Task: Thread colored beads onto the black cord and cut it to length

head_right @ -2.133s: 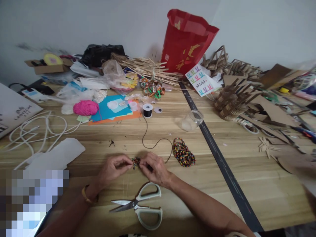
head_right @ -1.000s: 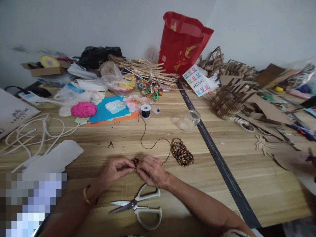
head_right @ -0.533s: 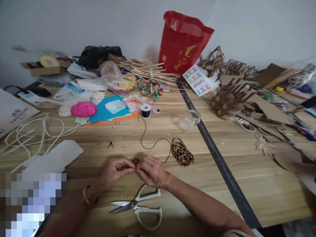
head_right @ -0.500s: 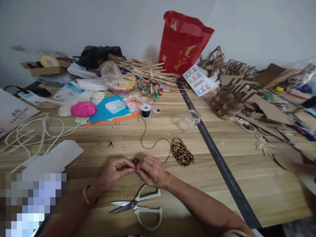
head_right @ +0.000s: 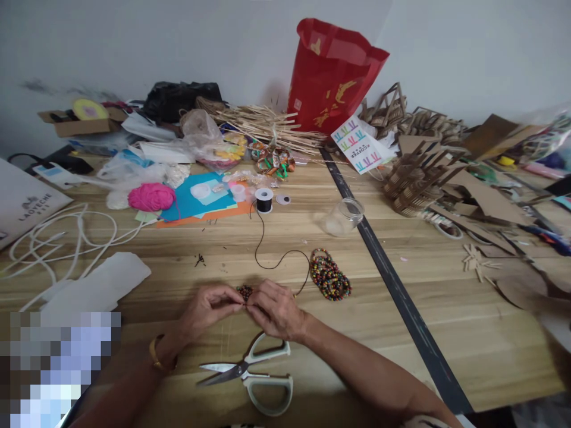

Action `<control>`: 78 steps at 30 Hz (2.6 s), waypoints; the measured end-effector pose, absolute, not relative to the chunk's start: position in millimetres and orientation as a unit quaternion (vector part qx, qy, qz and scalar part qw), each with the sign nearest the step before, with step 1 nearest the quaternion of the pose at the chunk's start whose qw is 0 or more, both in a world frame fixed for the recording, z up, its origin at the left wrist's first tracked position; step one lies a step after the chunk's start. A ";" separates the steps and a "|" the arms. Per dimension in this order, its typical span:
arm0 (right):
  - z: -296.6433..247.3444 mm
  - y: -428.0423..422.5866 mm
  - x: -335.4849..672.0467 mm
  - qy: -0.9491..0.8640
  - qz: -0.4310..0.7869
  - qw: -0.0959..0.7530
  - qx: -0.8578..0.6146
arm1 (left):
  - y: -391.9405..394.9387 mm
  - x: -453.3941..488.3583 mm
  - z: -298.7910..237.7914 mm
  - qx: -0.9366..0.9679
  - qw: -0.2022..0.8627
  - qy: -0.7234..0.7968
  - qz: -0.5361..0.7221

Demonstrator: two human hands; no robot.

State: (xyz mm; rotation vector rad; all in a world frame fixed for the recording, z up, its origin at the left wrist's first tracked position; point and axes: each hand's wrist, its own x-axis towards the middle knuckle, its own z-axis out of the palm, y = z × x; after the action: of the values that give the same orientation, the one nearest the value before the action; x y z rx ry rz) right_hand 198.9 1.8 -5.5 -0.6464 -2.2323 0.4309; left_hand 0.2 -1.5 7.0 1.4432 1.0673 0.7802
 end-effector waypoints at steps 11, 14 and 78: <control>-7.9 1.8 199.3 -0.875 0.179 0.373 -0.253 | -2.5 1.3 13.0 0.615 0.558 0.460 0.314; -6.7 1.8 199.2 -0.874 0.175 0.376 -0.252 | -1.8 0.4 10.2 0.613 0.558 0.462 0.315; -5.7 2.4 198.9 -0.872 0.190 0.386 -0.233 | -1.4 -0.3 13.5 0.655 0.528 0.433 0.323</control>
State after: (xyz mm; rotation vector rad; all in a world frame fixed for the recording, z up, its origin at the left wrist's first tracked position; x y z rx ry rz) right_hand 198.9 2.4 -5.7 -0.5926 -2.2198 0.4838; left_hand -0.3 -1.4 13.5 1.5655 1.0335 0.7723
